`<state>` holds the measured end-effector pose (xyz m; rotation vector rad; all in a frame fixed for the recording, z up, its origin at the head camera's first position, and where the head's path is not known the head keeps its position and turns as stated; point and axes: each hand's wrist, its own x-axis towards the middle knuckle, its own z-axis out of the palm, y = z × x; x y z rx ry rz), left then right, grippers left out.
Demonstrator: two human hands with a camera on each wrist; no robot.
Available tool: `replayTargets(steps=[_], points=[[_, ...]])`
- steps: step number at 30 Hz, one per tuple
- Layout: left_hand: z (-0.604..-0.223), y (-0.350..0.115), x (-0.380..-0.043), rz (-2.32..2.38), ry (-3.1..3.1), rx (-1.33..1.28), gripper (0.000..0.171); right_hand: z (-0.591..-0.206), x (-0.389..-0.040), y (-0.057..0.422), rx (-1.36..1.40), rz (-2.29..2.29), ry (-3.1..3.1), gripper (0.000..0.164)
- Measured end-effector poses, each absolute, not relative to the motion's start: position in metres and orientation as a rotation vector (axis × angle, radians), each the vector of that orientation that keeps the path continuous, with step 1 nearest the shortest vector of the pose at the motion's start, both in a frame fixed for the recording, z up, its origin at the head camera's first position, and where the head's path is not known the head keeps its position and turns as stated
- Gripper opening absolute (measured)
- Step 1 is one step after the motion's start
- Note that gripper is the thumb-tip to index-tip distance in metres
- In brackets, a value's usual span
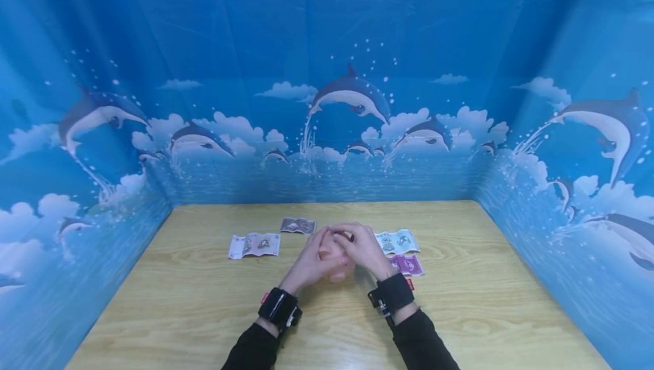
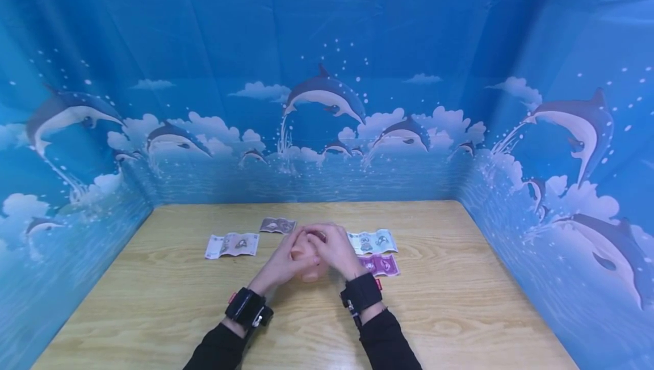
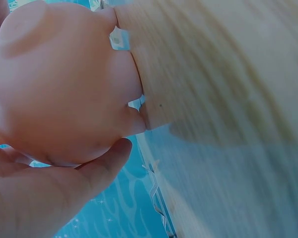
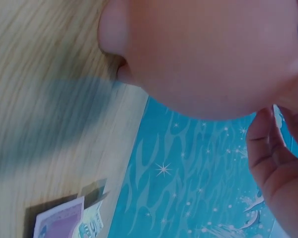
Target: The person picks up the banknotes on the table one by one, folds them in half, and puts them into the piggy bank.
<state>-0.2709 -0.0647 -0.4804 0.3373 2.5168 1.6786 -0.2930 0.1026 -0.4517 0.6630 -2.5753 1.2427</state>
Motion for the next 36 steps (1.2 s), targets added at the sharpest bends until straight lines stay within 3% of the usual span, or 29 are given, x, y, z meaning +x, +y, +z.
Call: replayTargets(steps=[14, 36], points=[[-0.4813, -0.0645, -0.2723, 1.689, 2.522, 0.351, 0.108, -0.4496, -0.2934, 0.0994, 0.562, 1.299, -2.585, 0.016], [-0.4834, -0.0648, -0.2713, 1.658, 2.522, 0.335, 0.109, -0.4503, -0.2931, 0.1018, 0.631, 1.214, -2.553, 0.012]])
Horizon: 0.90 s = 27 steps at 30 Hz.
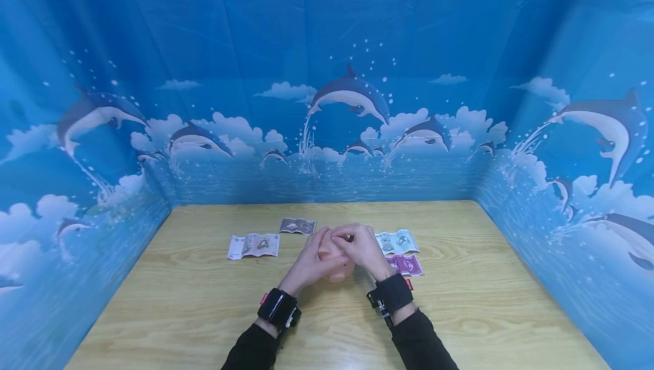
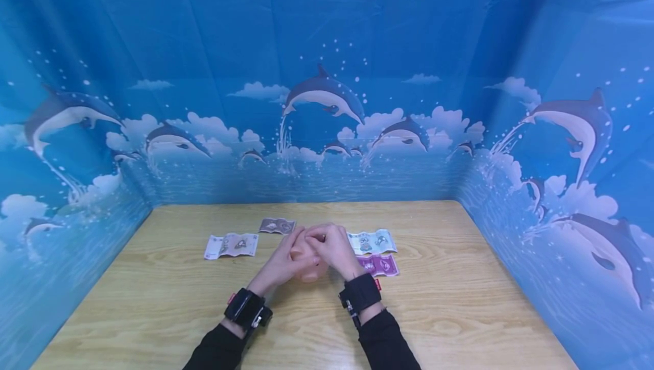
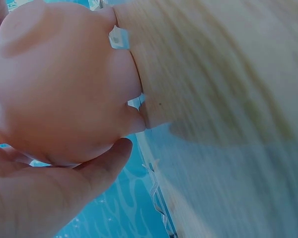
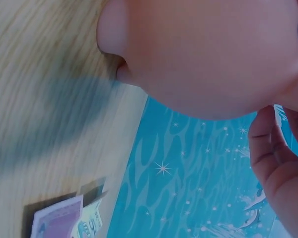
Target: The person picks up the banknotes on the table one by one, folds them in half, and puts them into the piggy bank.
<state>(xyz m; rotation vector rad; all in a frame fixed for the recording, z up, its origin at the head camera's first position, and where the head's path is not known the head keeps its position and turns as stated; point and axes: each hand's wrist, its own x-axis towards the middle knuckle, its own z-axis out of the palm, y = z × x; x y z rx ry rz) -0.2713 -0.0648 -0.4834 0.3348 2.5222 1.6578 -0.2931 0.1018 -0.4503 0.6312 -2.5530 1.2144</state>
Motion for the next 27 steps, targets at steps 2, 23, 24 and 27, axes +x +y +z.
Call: replayTargets(steps=[2, 23, 24, 27], points=[[-0.4838, -0.0649, -0.2711, 1.661, 2.521, 0.338, 0.109, -0.4495, -0.2924, 0.1022, 0.629, 1.217, -2.563, 0.011], [-0.4781, -0.0706, -0.2667, 1.706, 2.465, 0.395, 0.109, -0.4434, -0.293, 0.1102, 0.597, 1.25, -2.524, 0.013], [-0.4779, -0.0704, -0.2667, 1.704, 2.469, 0.391, 0.11, -0.4424, -0.2923, 0.11, 0.607, 1.237, -2.524, 0.013], [-0.4768, -0.0711, -0.2656, 1.702, 2.474, 0.377, 0.112, -0.4407, -0.2895, 0.1095, 0.637, 1.209, -2.519, 0.014]])
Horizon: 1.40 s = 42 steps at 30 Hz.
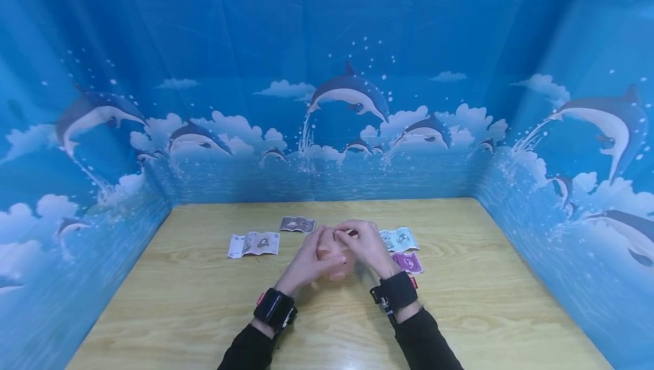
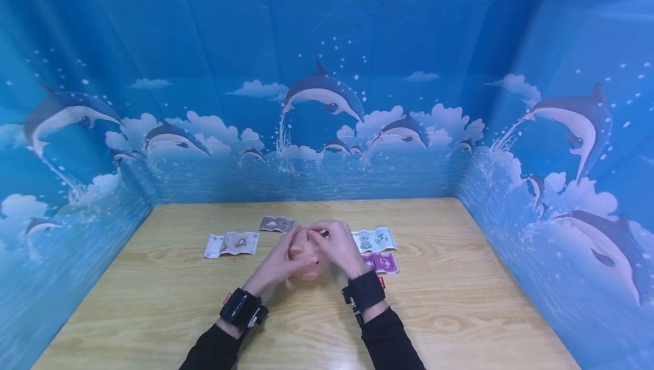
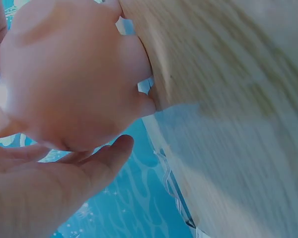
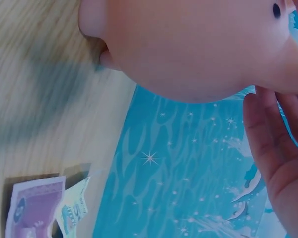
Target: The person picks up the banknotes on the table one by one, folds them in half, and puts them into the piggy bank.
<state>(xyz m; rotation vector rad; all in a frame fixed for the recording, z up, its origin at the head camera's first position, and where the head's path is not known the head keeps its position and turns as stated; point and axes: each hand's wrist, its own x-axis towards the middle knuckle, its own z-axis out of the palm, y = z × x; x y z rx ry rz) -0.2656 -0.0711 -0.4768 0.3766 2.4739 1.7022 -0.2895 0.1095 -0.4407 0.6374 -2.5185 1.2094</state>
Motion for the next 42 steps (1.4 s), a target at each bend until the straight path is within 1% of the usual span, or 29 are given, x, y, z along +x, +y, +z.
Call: replayTargets(steps=[6, 15, 20, 26, 29, 34, 35, 38, 42], points=[[-0.478, -0.079, -0.264, 1.66, 2.538, 0.311, 0.118, -0.438, -0.284, 0.106, 0.697, 1.19, -2.471, 0.015], [-0.476, -0.094, -0.262, 1.59, 2.631, 0.301, 0.111, -0.436, -0.275, 0.091, 0.8, 1.167, -2.423, 0.015], [-0.473, -0.102, -0.261, 1.541, 2.696, 0.367, 0.105, -0.435, -0.273, 0.081, 0.87, 1.12, -2.445, 0.017], [-0.473, -0.117, -0.26, 1.481, 2.704, 0.418, 0.104, -0.436, -0.271, 0.072, 0.924, 1.038, -2.519, 0.017], [-0.474, -0.127, -0.262, 1.483, 2.701, 0.434, 0.093, -0.435, -0.269, 0.066, 0.924, 0.986, -2.529, 0.016], [-0.474, -0.143, -0.268, 1.543, 2.738, 0.484, 0.061, -0.436, -0.268, 0.055, 0.972, 0.757, -2.48, 0.011], [-0.473, -0.146, -0.269, 1.558, 2.742, 0.481, 0.057, -0.437, -0.268, 0.053, 0.976, 0.688, -2.471, 0.01], [-0.472, -0.154, -0.271, 1.558, 2.782, 0.45, 0.049, -0.438, -0.266, 0.048, 1.007, 0.547, -2.465, 0.009], [-0.474, -0.164, -0.273, 1.468, 2.891, 0.382, 0.045, -0.436, -0.261, 0.042, 1.068, 0.514, -2.475, 0.012]])
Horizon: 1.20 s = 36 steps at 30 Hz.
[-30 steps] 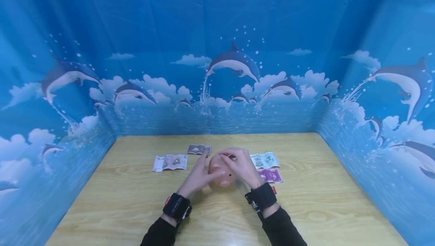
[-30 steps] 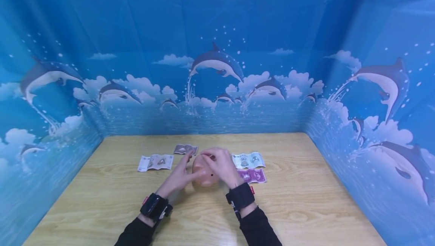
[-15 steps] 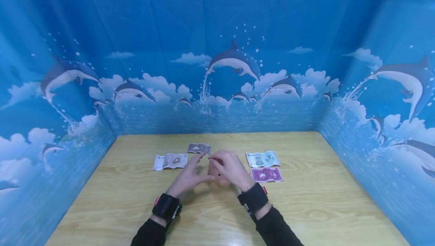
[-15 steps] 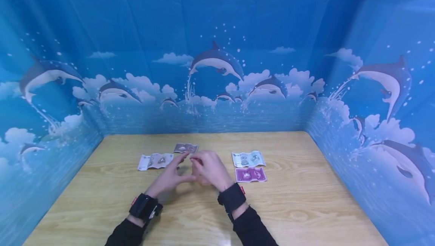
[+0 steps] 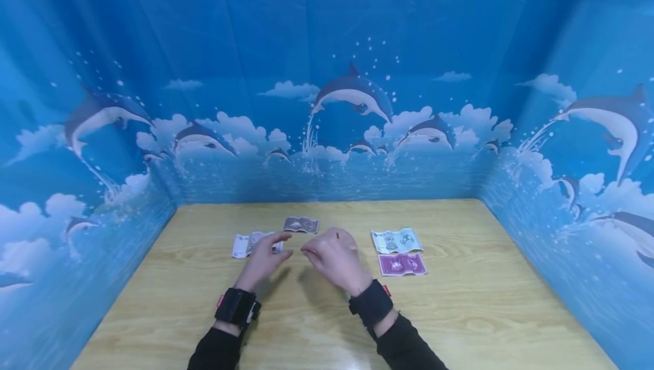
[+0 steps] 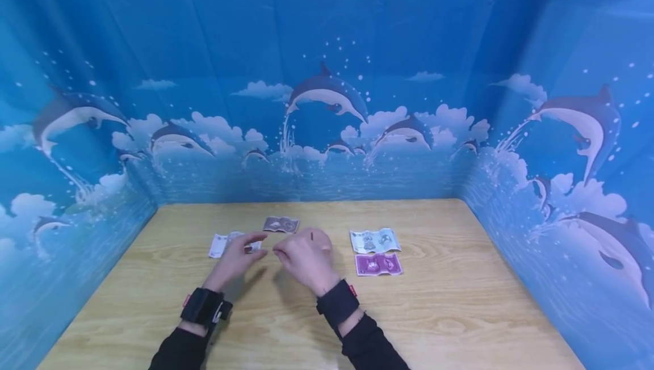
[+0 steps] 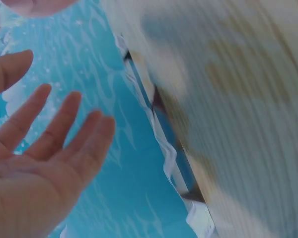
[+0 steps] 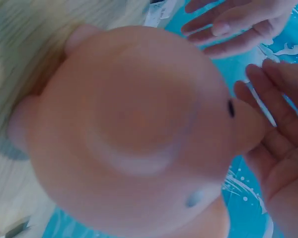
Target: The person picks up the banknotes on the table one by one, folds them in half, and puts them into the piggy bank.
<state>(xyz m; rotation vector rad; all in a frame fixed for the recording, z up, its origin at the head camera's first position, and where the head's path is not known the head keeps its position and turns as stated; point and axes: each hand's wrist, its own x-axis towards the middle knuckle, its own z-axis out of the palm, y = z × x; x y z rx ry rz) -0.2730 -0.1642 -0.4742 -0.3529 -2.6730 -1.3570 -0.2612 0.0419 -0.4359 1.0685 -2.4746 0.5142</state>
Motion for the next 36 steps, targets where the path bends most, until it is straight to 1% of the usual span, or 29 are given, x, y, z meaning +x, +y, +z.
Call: replayTargets(steps=[6, 10, 18, 27, 33, 36], points=[[-0.479, -0.18, -0.276, -1.09, -2.693, -0.349, 0.04, -0.434, -0.258, 0.029, 1.134, 0.588, -2.432, 0.013], [-0.48, -0.19, -0.279, -0.943, -2.726, -0.342, 0.041, -0.437, -0.254, 0.02, 1.211, 0.623, -2.506, 0.015], [-0.477, -0.204, -0.283, -0.859, -2.777, -0.317, 0.044, -0.448, -0.251, 0.012, 1.225, 0.651, -2.688, 0.018], [-0.481, -0.202, -0.281, -0.816, -2.85, -0.237, 0.05, -0.457, -0.256, 0.009, 1.192, 0.648, -2.808, 0.024], [-0.484, -0.203, -0.279, -0.787, -2.966, -0.152, 0.065, -0.459, -0.257, 0.003, 1.177, 0.678, -2.865, 0.027], [-0.485, -0.205, -0.277, -0.753, -3.008, -0.142, 0.066, -0.462, -0.256, 0.0, 1.146, 0.69, -2.867, 0.027]])
